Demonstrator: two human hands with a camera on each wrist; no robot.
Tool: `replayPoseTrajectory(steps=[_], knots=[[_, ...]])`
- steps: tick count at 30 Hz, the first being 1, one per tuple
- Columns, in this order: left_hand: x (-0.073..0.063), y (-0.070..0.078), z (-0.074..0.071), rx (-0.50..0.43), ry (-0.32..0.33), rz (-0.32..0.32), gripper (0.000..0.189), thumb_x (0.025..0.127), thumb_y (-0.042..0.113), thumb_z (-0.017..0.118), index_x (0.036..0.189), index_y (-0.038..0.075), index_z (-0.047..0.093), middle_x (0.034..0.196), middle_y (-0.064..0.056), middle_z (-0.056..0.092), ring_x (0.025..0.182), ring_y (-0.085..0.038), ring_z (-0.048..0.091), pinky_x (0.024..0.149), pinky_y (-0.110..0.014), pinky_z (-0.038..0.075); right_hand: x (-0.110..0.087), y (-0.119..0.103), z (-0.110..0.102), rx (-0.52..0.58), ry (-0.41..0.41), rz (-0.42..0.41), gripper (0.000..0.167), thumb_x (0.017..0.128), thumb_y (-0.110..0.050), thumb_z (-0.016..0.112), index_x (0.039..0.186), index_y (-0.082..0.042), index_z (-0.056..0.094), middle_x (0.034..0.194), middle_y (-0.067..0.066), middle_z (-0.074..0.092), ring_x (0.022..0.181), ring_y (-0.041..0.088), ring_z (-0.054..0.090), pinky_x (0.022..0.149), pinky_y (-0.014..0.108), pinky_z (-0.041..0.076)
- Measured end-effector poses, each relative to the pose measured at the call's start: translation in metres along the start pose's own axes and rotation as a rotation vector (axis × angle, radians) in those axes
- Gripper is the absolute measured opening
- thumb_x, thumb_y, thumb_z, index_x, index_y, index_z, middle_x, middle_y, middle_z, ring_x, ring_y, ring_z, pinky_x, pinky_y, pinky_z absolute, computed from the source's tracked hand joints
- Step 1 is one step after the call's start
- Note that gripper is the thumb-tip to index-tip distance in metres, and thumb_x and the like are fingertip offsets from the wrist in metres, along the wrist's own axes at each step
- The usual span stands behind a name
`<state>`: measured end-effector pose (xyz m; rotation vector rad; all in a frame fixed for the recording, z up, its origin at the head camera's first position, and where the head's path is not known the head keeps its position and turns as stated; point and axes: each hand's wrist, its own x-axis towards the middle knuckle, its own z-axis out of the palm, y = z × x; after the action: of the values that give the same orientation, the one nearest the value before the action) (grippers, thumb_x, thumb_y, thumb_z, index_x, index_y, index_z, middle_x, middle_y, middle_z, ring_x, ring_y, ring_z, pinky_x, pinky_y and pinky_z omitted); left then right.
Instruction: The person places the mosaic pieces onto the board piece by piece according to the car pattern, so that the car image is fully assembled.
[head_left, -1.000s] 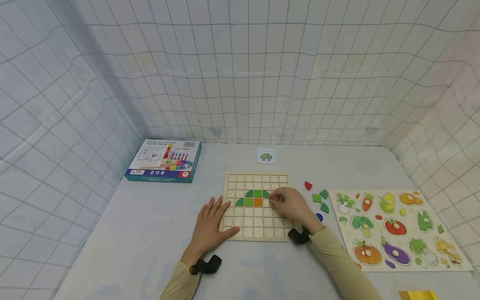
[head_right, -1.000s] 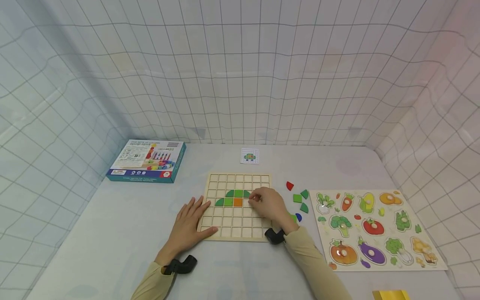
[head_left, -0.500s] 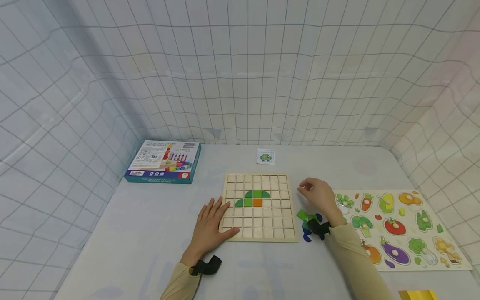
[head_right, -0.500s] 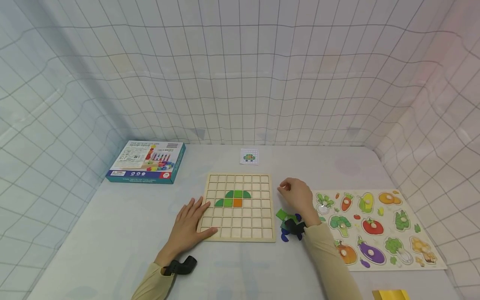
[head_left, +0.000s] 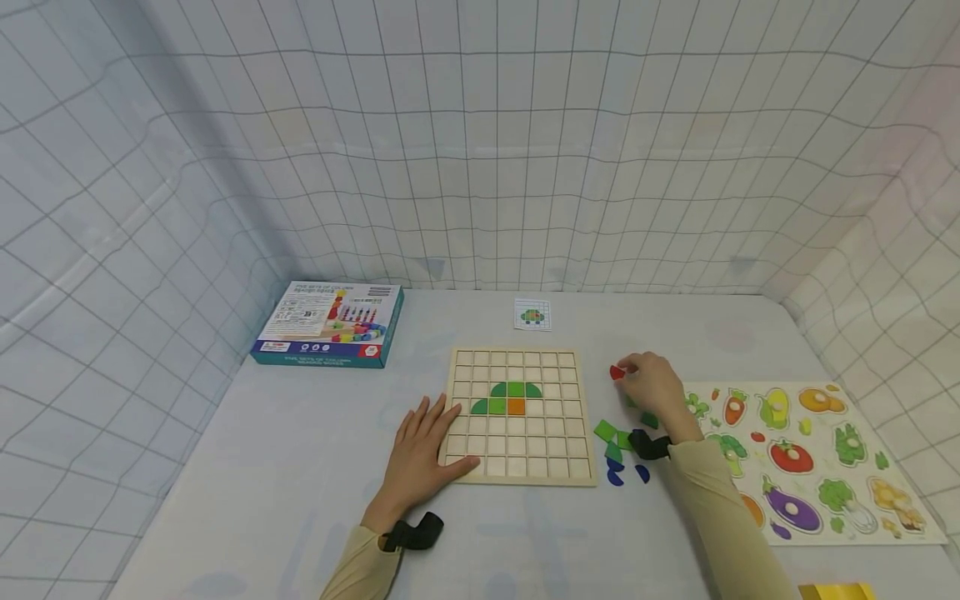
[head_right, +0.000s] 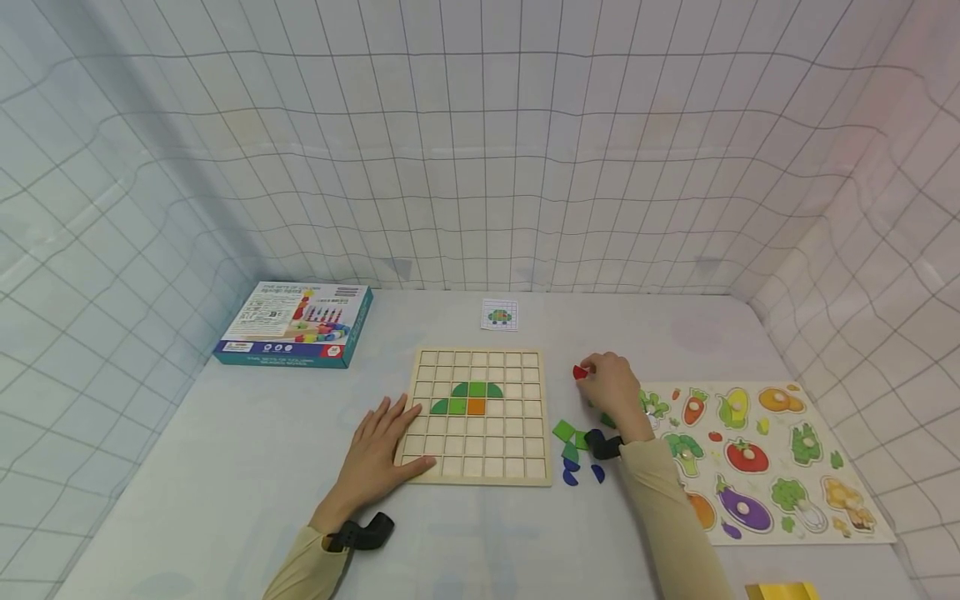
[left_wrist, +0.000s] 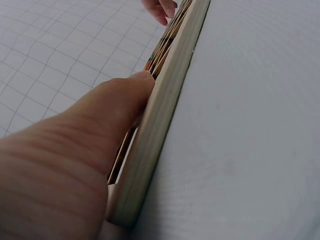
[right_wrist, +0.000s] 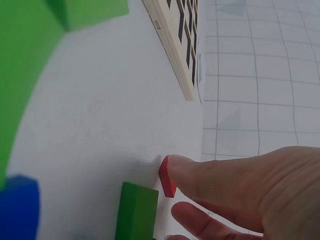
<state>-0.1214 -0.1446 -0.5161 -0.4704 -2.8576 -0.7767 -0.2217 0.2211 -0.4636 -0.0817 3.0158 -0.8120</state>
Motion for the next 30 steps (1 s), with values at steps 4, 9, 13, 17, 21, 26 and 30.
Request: replayPoseTrajectory(steps=[4, 9, 13, 17, 21, 26, 30], knots=[[0.000, 0.000, 0.000, -0.003, -0.001, 0.000, 0.085, 0.077, 0.059, 0.067, 0.144, 0.014, 0.042, 0.153, -0.010, 0.027, 0.142, -0.030, 0.013, 0.112, -0.048, 0.005, 0.001, 0.002, 0.001, -0.020, 0.001, -0.013, 0.028, 0.085, -0.011, 0.067, 0.108, 0.005, 0.067, 0.098, 0.021, 0.061, 0.086, 0.034, 0.056, 0.071, 0.047, 0.048], [0.000, 0.001, 0.000, -0.005, 0.002, -0.001, 0.085, 0.077, 0.059, 0.068, 0.144, 0.014, 0.042, 0.153, -0.010, 0.028, 0.142, -0.030, 0.012, 0.112, -0.048, 0.005, 0.003, 0.003, 0.001, -0.021, 0.000, -0.018, 0.027, 0.087, -0.013, 0.068, 0.107, 0.005, 0.067, 0.096, 0.020, 0.062, 0.084, 0.033, 0.057, 0.071, 0.046, 0.048], [0.000, 0.001, 0.000, -0.001, 0.001, -0.002, 0.085, 0.077, 0.059, 0.067, 0.145, 0.014, 0.042, 0.153, -0.010, 0.027, 0.142, -0.030, 0.012, 0.112, -0.048, 0.005, 0.005, 0.003, 0.002, -0.011, -0.005, 0.004, 0.027, 0.086, -0.013, 0.068, 0.106, 0.005, 0.067, 0.097, 0.020, 0.062, 0.085, 0.033, 0.056, 0.072, 0.046, 0.048], [0.000, 0.000, 0.000, 0.004, -0.001, -0.004, 0.085, 0.077, 0.060, 0.067, 0.145, 0.014, 0.042, 0.153, -0.010, 0.027, 0.142, -0.030, 0.012, 0.112, -0.047, 0.005, 0.008, 0.004, 0.002, -0.008, -0.027, 0.018, 0.026, 0.086, -0.013, 0.068, 0.104, 0.006, 0.066, 0.096, 0.019, 0.061, 0.084, 0.032, 0.056, 0.073, 0.045, 0.047], [0.000, 0.000, 0.000, 0.001, 0.002, -0.003, 0.085, 0.077, 0.060, 0.067, 0.145, 0.014, 0.042, 0.153, -0.010, 0.027, 0.142, -0.030, 0.012, 0.112, -0.047, 0.005, 0.010, 0.003, 0.000, 0.008, -0.066, 0.006, 0.025, 0.085, -0.011, 0.068, 0.101, 0.007, 0.062, 0.092, 0.018, 0.060, 0.080, 0.031, 0.054, 0.070, 0.044, 0.047], [0.000, -0.001, 0.001, -0.006, -0.007, -0.007, 0.085, 0.077, 0.060, 0.067, 0.145, 0.015, 0.042, 0.153, -0.009, 0.027, 0.142, -0.029, 0.012, 0.112, -0.047, 0.004, 0.010, 0.002, -0.001, 0.054, -0.076, -0.015, 0.021, 0.083, -0.008, 0.068, 0.095, 0.007, 0.059, 0.084, 0.016, 0.057, 0.074, 0.029, 0.052, 0.065, 0.041, 0.045], [0.000, -0.002, 0.001, -0.009, -0.012, -0.009, 0.084, 0.077, 0.060, 0.066, 0.145, 0.015, 0.042, 0.153, -0.009, 0.026, 0.142, -0.029, 0.011, 0.112, -0.047, 0.004, 0.009, 0.000, 0.001, 0.092, -0.058, -0.009, 0.019, 0.082, -0.006, 0.069, 0.092, 0.005, 0.057, 0.082, 0.015, 0.057, 0.072, 0.027, 0.052, 0.062, 0.038, 0.044]])
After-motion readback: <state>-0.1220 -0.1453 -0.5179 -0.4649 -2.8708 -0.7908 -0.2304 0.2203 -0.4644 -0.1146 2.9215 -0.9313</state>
